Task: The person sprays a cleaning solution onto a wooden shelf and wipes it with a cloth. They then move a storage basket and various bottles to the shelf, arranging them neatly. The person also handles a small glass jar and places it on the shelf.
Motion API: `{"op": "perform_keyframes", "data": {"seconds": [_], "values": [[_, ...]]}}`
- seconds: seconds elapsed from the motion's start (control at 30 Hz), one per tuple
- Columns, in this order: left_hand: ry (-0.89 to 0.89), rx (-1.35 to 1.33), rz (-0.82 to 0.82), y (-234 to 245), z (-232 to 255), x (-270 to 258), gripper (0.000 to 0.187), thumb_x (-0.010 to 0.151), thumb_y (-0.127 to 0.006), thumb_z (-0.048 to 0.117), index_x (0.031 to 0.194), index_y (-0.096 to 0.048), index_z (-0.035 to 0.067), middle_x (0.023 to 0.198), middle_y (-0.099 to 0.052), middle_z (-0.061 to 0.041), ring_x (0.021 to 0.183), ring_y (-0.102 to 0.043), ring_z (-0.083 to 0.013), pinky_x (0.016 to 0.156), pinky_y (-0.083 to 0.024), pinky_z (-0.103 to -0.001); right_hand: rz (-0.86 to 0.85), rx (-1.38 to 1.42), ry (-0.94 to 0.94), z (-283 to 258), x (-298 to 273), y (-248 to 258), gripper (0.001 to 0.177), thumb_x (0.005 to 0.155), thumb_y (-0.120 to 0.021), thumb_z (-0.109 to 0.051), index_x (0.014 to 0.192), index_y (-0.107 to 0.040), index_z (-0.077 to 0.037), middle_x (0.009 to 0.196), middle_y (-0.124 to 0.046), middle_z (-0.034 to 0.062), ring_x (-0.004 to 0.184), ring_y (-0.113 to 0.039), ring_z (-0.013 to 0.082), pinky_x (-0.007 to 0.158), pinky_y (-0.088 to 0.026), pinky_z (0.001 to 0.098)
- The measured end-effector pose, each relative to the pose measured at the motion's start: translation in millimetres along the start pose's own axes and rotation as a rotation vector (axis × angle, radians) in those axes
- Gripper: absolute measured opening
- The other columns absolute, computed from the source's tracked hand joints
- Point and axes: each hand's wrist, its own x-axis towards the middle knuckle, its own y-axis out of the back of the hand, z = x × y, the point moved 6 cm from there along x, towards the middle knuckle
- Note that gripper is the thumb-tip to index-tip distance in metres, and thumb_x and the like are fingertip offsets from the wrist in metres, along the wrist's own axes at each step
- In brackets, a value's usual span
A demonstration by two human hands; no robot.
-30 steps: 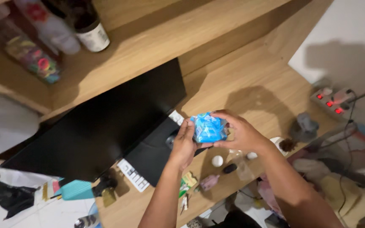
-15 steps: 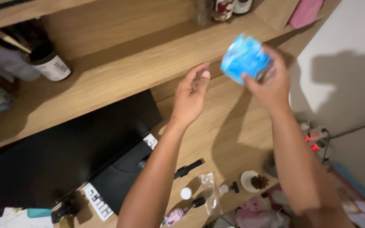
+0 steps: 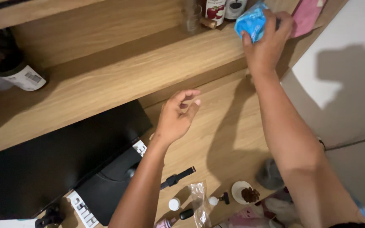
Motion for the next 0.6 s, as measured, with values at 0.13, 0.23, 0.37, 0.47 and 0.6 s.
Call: {"op": "perform_keyframes", "data": {"seconds": [0.13,0.23,0.37,0.47,0.6], "values": [[0.053,-0.004,0.018,3.8,-9.4,-6.8,0.027,0.095,-0.069,0.022,0.119,-0.071,0.01,0.116,-0.075,-0.008,0.106,-0.072,-0.0186,0.081,-0.06,-0.034,-0.098,-0.028,-0.046,5.4,10.9,-14.0,0.045,0.077,-0.093,-0.005,0.116,-0.07,-0.006,0.125,-0.054,0.0164,0.119,-0.052,0.0397,0.101,-0.046,0.0485],[0.216,-0.009,-0.006,3.7,-22.6,-12.8,0.03,0.093,-0.069,0.022,0.121,-0.071,0.011,0.109,-0.076,-0.009,0.096,-0.07,-0.0183,0.075,-0.06,-0.033,-0.135,-0.014,-0.096,10.8,14.9,-22.3,0.041,0.079,-0.091,-0.006,0.115,-0.07,-0.004,0.126,-0.054,0.016,0.119,-0.056,0.0391,0.099,-0.049,0.0475],[0.168,-0.022,0.001,6.4,-24.8,-18.1,0.029,0.095,-0.069,0.023,0.121,-0.072,0.01,0.106,-0.078,-0.009,0.094,-0.073,-0.0169,0.078,-0.058,-0.032,-0.131,-0.101,-0.125,3.0,17.0,-16.3,0.052,0.074,-0.092,-0.012,0.121,-0.07,-0.006,0.129,-0.055,0.0184,0.115,-0.056,0.0417,0.09,-0.048,0.0492],[0.228,-0.029,0.012,8.8,-30.0,-24.8,0.03,0.093,-0.069,0.023,0.12,-0.071,0.011,0.107,-0.077,-0.008,0.093,-0.071,-0.0169,0.071,-0.058,-0.033,0.003,-0.238,-0.006,-12.5,15.0,6.5,0.062,0.07,-0.094,-0.021,0.123,-0.068,-0.004,0.128,-0.056,0.02,0.115,-0.054,0.0429,0.089,-0.049,0.0507],[0.202,0.007,0.032,17.1,-33.7,-35.6,0.029,0.093,-0.07,0.021,0.121,-0.071,0.01,0.107,-0.077,-0.009,0.094,-0.071,-0.0179,0.072,-0.058,-0.032,0.117,-0.062,0.0,-17.7,-20.3,47.4,0.04,0.086,-0.086,-0.007,0.122,-0.068,-0.005,0.133,-0.062,0.0098,0.129,-0.061,0.0289,0.11,-0.049,0.0462]]}}
